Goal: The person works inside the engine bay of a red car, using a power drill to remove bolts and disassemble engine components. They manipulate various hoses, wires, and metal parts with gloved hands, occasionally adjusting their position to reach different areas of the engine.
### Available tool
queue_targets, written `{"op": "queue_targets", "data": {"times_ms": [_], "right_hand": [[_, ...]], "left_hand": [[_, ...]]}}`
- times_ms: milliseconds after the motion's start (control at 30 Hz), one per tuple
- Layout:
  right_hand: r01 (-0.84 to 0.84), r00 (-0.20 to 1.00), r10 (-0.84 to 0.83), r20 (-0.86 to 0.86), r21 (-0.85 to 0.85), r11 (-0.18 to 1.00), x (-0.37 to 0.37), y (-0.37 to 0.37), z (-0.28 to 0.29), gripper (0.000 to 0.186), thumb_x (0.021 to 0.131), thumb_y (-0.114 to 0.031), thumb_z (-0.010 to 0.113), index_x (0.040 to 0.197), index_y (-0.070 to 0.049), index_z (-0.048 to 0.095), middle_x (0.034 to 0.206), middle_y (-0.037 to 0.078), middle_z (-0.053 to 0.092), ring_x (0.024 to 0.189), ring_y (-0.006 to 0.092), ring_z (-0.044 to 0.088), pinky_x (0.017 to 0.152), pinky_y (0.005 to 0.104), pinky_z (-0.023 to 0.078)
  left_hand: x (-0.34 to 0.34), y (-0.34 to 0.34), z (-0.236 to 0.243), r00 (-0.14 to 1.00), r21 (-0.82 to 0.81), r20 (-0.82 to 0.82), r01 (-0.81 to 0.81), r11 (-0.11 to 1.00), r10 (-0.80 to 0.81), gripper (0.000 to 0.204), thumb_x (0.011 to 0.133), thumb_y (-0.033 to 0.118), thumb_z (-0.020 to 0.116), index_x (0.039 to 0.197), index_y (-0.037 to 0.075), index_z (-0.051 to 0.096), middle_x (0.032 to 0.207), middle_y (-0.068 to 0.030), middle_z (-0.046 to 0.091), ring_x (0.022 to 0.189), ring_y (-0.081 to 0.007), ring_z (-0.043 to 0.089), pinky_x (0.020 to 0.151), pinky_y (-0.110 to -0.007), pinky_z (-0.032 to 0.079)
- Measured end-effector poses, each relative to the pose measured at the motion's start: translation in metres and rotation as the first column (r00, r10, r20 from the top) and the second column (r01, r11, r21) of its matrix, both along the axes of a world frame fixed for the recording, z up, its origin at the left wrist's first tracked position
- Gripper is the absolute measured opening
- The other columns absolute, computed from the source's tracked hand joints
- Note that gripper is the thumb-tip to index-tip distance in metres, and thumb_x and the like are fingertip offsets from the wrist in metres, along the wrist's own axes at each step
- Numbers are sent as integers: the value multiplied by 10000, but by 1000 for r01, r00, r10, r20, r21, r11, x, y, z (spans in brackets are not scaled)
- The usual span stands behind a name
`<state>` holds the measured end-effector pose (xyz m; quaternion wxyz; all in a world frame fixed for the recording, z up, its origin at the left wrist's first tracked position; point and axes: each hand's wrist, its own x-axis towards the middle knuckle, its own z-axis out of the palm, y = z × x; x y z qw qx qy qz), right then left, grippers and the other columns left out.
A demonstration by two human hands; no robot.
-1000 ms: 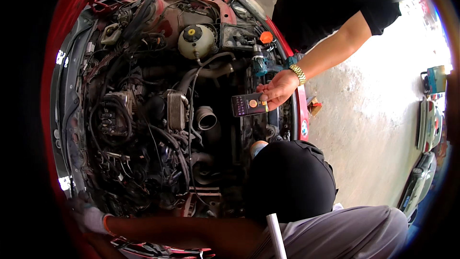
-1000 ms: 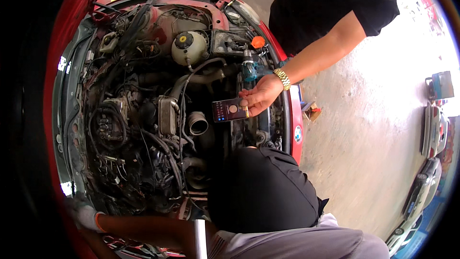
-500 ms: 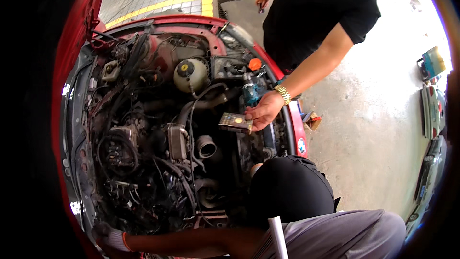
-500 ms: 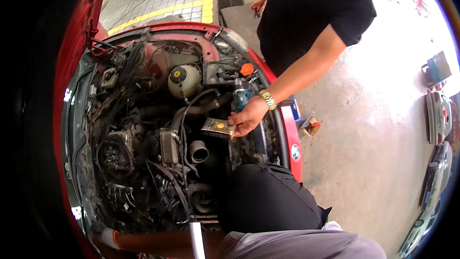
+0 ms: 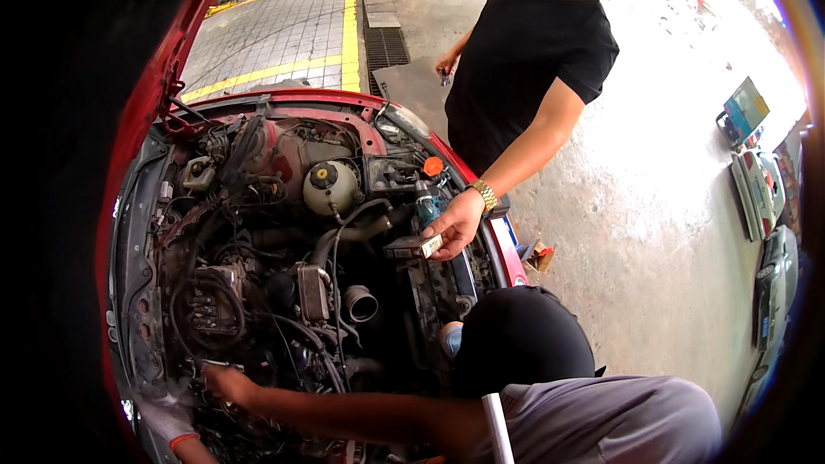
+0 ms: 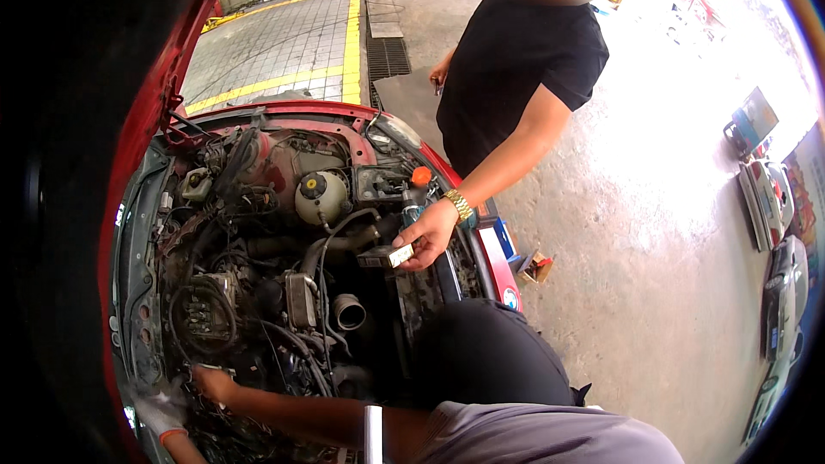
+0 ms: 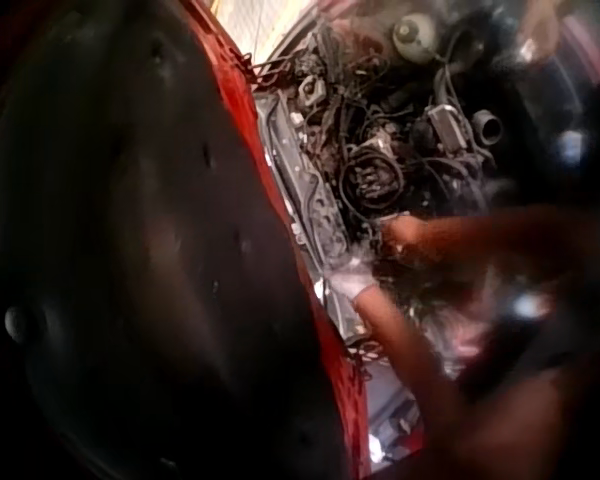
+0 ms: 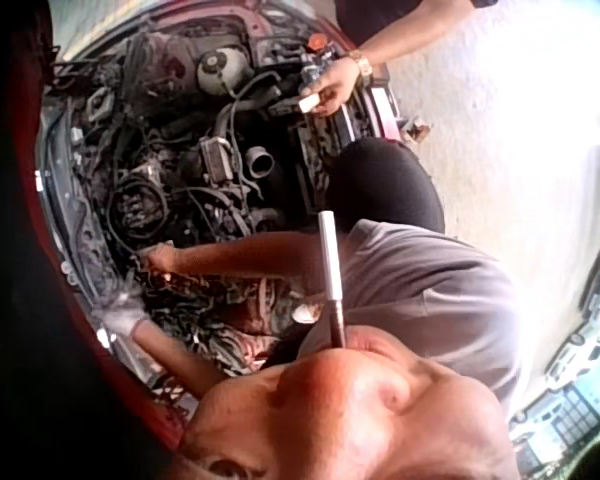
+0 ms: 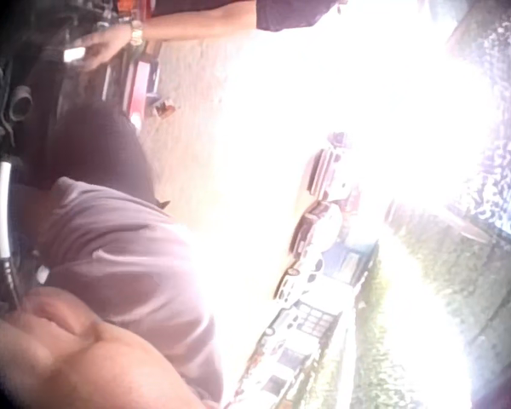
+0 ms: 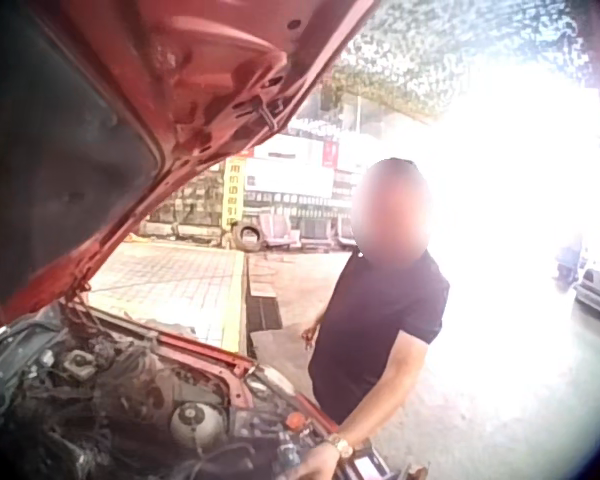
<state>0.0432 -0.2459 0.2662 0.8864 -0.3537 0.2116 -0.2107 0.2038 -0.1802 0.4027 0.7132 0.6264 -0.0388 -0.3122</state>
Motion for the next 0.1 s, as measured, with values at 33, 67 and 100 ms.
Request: {"op": "queue_targets", "data": {"times_ms": [33,67,100], "right_hand": [[-8,998,-16,63,363,932,10,-16,-10,556,1044,-611,466,1296,-148,644,1089,32,692,830,191,606,800,315,504],[1,992,-63,107,501,865,17,-13,-6,586,1036,-621,482,1379,-163,613,1096,35,692,861,200,604,819,370,508],[-11,993,-50,107,503,864,20,-5,-6,586,1036,-621,482,1379,-163,613,1096,35,692,861,200,604,819,370,508]], "left_hand": [[-40,-19,14,995,-112,18,97,989,-96,548,1074,567,481,1321,90,585,1015,-60,610,883,-228,629,822,-370,547],[-75,-22,32,996,-128,71,61,990,-52,480,1080,533,501,1269,102,595,959,-38,599,862,-196,619,793,-352,541],[-113,-32,50,993,-146,118,39,988,-22,414,1086,498,521,1218,115,604,903,-15,587,842,-165,610,764,-334,534]]}}
